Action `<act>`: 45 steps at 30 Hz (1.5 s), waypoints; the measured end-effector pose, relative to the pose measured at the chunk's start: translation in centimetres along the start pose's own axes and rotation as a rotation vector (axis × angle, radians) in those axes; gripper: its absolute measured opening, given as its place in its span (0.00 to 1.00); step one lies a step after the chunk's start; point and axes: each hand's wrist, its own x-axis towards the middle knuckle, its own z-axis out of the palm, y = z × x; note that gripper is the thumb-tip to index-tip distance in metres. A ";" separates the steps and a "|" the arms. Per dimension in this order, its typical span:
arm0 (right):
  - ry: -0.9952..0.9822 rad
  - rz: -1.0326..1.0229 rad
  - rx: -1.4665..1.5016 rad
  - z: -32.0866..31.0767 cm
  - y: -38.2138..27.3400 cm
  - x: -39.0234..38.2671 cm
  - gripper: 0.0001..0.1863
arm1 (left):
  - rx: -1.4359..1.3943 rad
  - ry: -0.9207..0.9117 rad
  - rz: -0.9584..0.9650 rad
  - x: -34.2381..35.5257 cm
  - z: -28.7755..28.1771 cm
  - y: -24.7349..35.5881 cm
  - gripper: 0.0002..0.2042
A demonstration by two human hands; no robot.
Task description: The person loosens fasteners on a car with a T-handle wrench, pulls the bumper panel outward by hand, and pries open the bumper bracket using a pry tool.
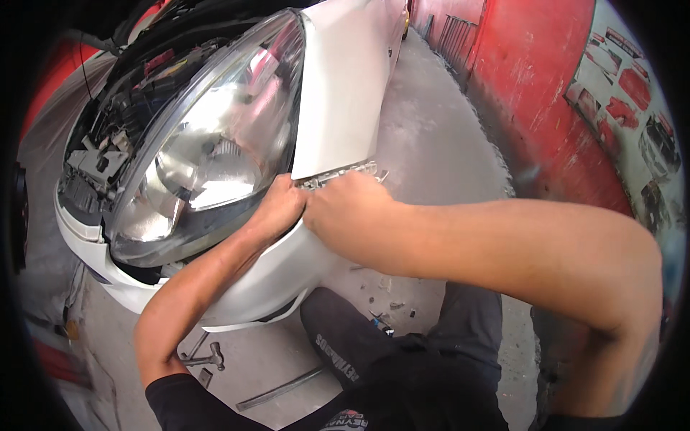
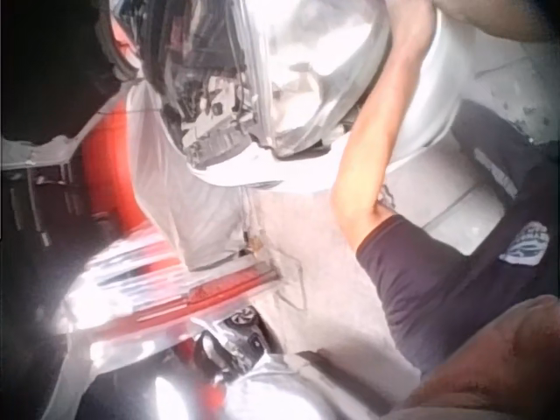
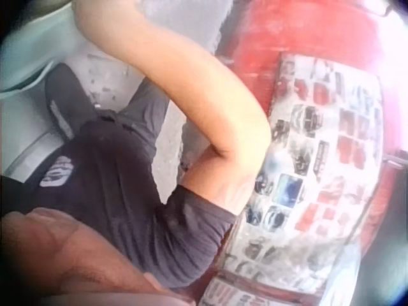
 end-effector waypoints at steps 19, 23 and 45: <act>0.226 -0.085 -0.367 0.5 0.3 -5.6 0.16 | -0.042 -0.054 -0.109 0.6 -0.7 -0.7 0.13; -0.132 -0.238 -0.472 -1.7 -1.6 -2.6 0.12 | -0.049 -0.078 0.008 0.6 0.1 0.0 0.13; 0.111 -0.244 -0.380 0.6 3.6 -5.4 0.24 | 0.050 -0.072 0.021 -0.9 -0.2 1.1 0.11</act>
